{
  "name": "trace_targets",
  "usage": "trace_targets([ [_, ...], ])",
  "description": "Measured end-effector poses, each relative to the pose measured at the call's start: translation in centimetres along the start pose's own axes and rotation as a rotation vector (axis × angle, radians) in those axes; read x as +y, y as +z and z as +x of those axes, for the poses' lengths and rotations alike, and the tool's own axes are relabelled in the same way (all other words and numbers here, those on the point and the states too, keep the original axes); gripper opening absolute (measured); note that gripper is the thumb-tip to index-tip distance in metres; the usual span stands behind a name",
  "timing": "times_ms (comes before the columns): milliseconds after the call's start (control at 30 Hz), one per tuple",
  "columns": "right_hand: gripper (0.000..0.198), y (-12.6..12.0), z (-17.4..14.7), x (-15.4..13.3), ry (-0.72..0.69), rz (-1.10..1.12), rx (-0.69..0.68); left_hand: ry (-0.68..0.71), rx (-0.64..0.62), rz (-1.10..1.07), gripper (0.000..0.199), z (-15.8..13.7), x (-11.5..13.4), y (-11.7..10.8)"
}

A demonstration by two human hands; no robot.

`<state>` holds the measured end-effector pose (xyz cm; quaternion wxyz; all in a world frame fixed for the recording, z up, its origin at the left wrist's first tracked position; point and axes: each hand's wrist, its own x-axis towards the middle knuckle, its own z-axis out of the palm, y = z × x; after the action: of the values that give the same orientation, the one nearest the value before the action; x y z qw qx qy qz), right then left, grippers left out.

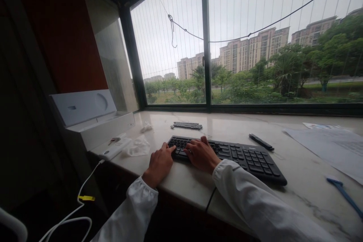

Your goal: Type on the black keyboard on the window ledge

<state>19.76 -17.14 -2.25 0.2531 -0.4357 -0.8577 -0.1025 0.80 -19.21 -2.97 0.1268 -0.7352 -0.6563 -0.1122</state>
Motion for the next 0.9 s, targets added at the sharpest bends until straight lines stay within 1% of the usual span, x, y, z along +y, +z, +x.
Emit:
trace_targets([
  [100, 0.033, 0.0, 0.0, 0.0, -0.01, -0.004, -0.001, -0.059, 0.029, 0.004, 0.052, 1.0, -1.4, -0.1],
  [200, 0.035, -0.1, -0.1, 0.0, -0.015, -0.008, -0.003, -0.081, 0.027, 0.018, 0.05, 3.2, -3.2, -0.3],
  [333, 0.038, -0.2, -0.1, 0.0, -0.024, -0.012, -0.007, -0.094, -0.056, 0.014, 0.045, 8.5, -5.4, -0.2],
  [467, 0.036, -0.3, -0.1, -0.1, -0.021, -0.018, -0.007, -0.079, -0.104, 0.027, 0.039, 14.3, -6.3, 0.6],
  [567, 0.035, -0.2, 0.0, -0.1, -0.015, -0.019, -0.011, 0.012, -0.11, 0.052, 0.038, 17.3, -6.3, 1.7],
  [667, 0.035, -0.1, 0.1, -0.1, -0.013, -0.02, -0.014, 0.157, -0.119, 0.082, 0.036, 19.1, -6.3, 2.7],
  [733, 0.034, 0.0, 0.1, 0.0, -0.017, -0.021, -0.017, 0.224, -0.132, 0.104, 0.035, 20.0, -6.2, 3.4],
  [900, 0.031, 0.1, 0.2, 0.0, -0.019, -0.015, -0.018, 0.289, -0.13, 0.151, 0.032, 21.8, -6.0, 4.7],
])
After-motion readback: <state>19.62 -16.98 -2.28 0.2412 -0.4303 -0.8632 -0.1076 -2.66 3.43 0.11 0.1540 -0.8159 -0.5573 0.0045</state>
